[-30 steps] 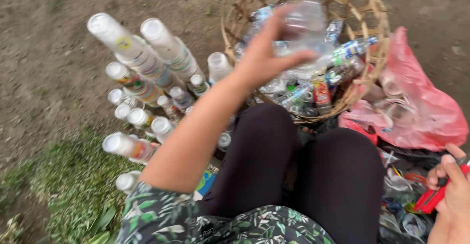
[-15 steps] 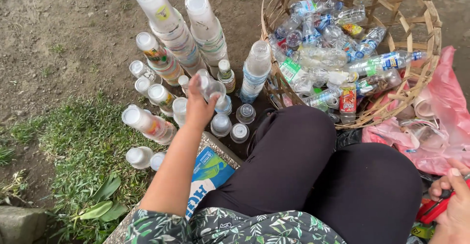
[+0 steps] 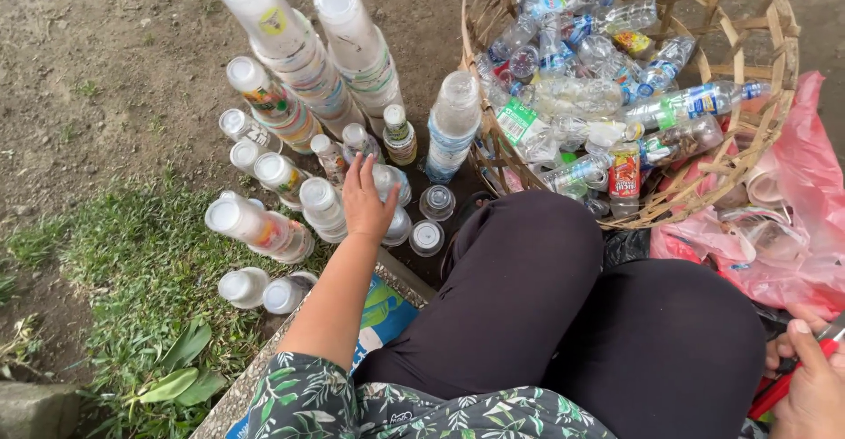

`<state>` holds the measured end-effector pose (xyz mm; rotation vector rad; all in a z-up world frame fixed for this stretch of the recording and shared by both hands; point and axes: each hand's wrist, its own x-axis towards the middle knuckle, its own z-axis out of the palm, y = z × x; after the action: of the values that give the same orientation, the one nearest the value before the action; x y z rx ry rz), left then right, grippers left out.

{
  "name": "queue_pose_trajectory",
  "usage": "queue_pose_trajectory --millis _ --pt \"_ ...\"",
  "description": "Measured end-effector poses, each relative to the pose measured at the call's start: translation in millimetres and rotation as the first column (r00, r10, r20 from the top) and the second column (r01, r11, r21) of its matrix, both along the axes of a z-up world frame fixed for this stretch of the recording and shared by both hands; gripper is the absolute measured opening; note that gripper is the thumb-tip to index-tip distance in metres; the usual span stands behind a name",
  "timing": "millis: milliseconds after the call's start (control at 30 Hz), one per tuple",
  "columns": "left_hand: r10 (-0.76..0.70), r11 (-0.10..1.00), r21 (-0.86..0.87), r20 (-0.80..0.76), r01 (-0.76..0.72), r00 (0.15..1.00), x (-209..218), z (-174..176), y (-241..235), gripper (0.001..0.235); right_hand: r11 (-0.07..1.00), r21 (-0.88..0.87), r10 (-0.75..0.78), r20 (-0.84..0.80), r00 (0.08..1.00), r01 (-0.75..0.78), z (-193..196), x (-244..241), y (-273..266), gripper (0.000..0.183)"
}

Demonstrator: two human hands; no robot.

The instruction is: Sorting plastic bottles and cups into different bags while removing labels and rings with a cutter

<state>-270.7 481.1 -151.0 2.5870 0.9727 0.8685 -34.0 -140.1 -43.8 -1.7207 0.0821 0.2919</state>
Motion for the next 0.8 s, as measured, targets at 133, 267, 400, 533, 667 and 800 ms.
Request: queue_pose_trajectory --millis 133,267,400,533,667,800 --pt "-0.052 0.998 0.040 -0.047 0.053 0.998 5 12 -2 0.056 0.998 -0.031 -0.049 -0.004 0.999 0.049 -10 -5 -16 0.032" --pt "-0.173 0.984 -0.062 -0.106 0.168 0.979 2 -8 15 0.056 0.980 -0.046 -0.194 -0.010 0.981 0.193 4 -23 -11 0.033" --pt "-0.180 0.981 0.040 -0.167 0.190 0.969 0 -10 13 0.054 0.957 0.064 -0.278 -0.082 0.957 0.284 18 -41 -15 0.033" --pt "-0.134 0.982 0.092 -0.286 0.166 0.949 -8 -16 27 0.054 0.921 0.203 -0.308 -0.138 0.941 0.331 4 -53 -31 0.030" --pt "-0.223 0.949 0.137 -0.352 0.286 0.909 -12 10 31 0.063 0.860 0.242 -0.412 -0.189 0.891 0.449 -8 -69 -77 0.034" --pt "-0.328 0.933 0.134 -0.056 0.333 0.943 -34 -37 63 0.050 0.836 0.194 -0.482 -0.191 0.855 0.514 -17 -88 -130 0.032"
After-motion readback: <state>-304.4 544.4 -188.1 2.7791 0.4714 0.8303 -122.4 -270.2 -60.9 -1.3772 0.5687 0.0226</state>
